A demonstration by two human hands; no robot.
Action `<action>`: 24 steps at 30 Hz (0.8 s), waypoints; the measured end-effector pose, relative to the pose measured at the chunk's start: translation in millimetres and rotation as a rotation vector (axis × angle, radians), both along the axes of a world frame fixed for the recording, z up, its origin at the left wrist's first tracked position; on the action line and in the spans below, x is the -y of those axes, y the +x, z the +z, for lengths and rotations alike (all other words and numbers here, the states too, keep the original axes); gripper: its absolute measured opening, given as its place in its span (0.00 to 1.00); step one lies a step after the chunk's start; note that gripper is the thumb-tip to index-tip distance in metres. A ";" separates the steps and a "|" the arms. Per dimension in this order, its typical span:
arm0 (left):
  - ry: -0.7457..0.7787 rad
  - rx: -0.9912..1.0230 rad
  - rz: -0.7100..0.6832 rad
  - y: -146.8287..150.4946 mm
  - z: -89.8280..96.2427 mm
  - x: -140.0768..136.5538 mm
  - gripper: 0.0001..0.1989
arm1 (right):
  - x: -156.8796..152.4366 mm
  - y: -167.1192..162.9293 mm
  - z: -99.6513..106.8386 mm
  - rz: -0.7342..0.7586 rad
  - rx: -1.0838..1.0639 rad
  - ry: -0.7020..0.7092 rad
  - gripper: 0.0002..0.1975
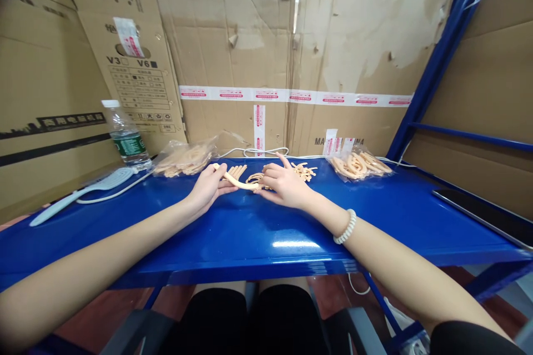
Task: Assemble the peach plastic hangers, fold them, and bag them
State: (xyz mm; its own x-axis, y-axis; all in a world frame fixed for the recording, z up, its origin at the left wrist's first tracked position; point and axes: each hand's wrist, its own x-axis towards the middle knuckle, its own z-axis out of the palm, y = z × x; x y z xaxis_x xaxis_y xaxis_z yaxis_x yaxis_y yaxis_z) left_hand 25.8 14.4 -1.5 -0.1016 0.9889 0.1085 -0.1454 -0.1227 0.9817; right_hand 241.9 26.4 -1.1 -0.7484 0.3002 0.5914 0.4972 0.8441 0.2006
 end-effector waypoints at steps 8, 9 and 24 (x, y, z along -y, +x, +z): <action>0.201 -0.263 0.119 -4.6 -7.0 -7.8 0.03 | 2.5 -3.1 0.0 -0.063 0.042 0.059 0.12; 0.270 -0.316 0.150 -6.2 -5.9 -7.3 0.07 | 2.6 -3.2 -0.4 -0.066 0.035 0.064 0.12; 0.962 -1.321 -0.187 -3.7 -4.6 7.4 0.05 | 6.8 -8.0 -4.2 0.002 0.008 0.200 0.13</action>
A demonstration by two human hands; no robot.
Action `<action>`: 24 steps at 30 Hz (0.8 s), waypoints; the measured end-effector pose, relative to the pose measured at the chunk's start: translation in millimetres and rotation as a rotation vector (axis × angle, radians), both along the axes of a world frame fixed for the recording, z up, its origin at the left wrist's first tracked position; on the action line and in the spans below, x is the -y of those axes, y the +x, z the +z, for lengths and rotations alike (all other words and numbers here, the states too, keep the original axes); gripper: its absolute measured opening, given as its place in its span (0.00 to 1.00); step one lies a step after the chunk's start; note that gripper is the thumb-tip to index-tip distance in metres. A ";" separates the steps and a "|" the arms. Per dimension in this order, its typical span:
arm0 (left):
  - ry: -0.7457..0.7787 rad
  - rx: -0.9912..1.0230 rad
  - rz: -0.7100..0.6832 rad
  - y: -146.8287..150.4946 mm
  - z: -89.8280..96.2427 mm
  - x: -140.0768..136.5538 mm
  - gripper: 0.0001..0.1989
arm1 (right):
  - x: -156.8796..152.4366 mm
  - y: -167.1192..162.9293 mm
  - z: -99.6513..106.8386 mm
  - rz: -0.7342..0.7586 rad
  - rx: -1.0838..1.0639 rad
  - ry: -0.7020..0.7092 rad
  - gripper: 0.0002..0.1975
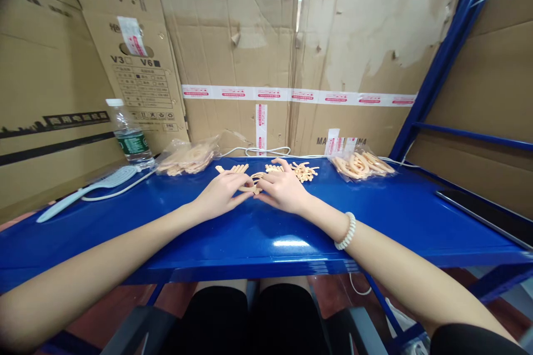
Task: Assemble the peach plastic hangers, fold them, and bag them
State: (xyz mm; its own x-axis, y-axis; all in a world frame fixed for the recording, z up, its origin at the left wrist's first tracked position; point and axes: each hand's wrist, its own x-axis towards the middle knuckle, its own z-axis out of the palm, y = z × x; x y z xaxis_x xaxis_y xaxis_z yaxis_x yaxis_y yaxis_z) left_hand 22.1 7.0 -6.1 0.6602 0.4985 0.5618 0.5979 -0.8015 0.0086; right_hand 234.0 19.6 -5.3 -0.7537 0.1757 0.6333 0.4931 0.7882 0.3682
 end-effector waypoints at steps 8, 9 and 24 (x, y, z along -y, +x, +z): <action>0.001 -0.112 0.035 -1.2 1.0 3.2 0.05 | -0.7 -0.4 -3.0 0.039 -0.003 -0.033 0.16; 0.003 -0.120 0.043 -1.3 0.6 3.0 0.04 | -0.6 -0.6 -3.4 0.048 -0.013 -0.073 0.16; 0.137 -0.078 0.033 -3.2 -0.6 0.0 0.04 | -0.9 -3.7 -1.0 0.140 -0.164 -0.461 0.14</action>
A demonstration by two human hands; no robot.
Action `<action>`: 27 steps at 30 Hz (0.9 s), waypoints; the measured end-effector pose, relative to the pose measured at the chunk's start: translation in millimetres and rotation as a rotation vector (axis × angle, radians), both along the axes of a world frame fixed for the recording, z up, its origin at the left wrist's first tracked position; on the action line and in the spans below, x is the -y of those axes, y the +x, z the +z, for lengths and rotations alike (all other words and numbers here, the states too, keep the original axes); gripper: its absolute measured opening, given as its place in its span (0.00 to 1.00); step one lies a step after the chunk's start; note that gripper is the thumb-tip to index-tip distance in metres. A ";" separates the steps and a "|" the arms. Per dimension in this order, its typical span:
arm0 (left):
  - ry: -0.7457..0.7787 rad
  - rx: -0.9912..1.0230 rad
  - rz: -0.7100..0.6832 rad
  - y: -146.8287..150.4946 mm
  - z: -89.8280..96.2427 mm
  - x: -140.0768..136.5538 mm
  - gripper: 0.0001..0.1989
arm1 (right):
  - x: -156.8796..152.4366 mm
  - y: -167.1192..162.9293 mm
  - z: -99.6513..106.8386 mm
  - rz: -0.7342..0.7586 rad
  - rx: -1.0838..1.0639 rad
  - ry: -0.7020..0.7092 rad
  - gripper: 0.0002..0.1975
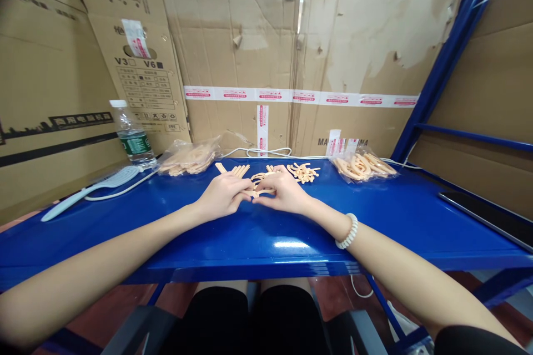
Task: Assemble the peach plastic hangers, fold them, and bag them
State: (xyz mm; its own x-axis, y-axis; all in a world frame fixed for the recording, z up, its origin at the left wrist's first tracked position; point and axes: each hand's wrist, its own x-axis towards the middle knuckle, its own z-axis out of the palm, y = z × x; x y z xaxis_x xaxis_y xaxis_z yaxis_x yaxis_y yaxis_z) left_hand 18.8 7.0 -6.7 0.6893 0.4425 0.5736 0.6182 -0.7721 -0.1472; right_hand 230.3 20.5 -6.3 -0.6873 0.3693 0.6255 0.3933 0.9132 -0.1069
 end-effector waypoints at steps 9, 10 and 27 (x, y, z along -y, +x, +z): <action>0.036 0.007 0.028 -10.3 16.9 -7.0 0.09 | 2.6 6.7 11.3 -0.131 -0.316 -0.367 0.17; 0.026 -0.003 0.040 -14.8 20.4 -11.1 0.08 | 2.0 7.8 12.2 -0.147 -0.339 -0.383 0.17; -0.339 -0.242 0.162 -68.2 19.0 -52.5 0.15 | -18.6 4.4 -1.7 -0.188 -0.096 -0.051 0.09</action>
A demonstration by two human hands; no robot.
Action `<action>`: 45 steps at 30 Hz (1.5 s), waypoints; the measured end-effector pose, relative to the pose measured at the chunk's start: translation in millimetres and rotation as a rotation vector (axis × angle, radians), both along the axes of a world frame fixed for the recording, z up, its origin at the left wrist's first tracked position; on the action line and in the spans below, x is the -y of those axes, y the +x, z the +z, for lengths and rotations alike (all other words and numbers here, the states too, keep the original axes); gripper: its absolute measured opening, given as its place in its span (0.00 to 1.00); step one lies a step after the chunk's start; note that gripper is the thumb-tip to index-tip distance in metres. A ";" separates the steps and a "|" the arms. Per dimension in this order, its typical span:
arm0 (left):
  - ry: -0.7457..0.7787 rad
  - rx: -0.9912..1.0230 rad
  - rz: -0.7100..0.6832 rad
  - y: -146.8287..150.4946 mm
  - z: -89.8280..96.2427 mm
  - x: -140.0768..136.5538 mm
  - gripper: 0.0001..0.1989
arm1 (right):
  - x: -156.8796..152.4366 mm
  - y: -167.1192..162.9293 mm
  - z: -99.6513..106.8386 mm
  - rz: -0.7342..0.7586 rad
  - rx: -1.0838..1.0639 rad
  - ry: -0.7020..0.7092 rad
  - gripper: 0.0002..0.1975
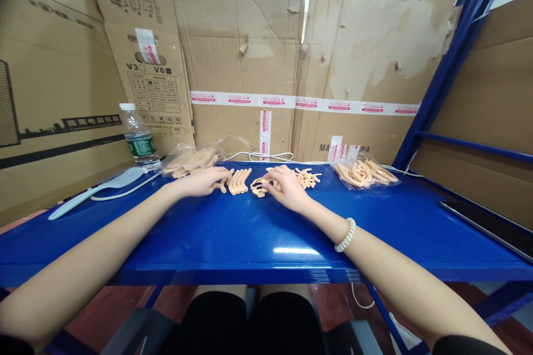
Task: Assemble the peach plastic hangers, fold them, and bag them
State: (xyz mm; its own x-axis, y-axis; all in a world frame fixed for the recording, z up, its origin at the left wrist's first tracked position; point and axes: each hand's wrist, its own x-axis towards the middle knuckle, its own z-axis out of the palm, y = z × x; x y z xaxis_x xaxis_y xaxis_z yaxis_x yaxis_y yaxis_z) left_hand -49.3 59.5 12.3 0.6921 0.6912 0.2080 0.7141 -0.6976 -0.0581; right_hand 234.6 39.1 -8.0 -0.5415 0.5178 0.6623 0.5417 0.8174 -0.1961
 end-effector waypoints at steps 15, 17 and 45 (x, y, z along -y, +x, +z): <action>0.033 0.033 0.043 16.1 -8.4 10.1 0.22 | -2.9 -15.0 -9.6 -0.065 0.298 0.001 0.13; 0.033 0.027 0.020 20.3 -11.7 13.2 0.22 | 2.8 -16.0 -6.9 -0.057 0.335 0.055 0.14; 0.069 0.070 -0.021 11.2 -18.6 -8.2 0.17 | -17.8 32.2 9.0 -0.070 0.384 -0.114 0.09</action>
State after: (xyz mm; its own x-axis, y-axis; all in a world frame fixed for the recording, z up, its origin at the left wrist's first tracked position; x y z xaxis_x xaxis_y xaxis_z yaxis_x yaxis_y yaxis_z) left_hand -38.1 67.6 -6.3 0.6882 0.6593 0.3030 0.7036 -0.7083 -0.0569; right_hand 266.9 56.9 0.9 -0.6992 0.6207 0.3547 0.6469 0.7605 -0.0558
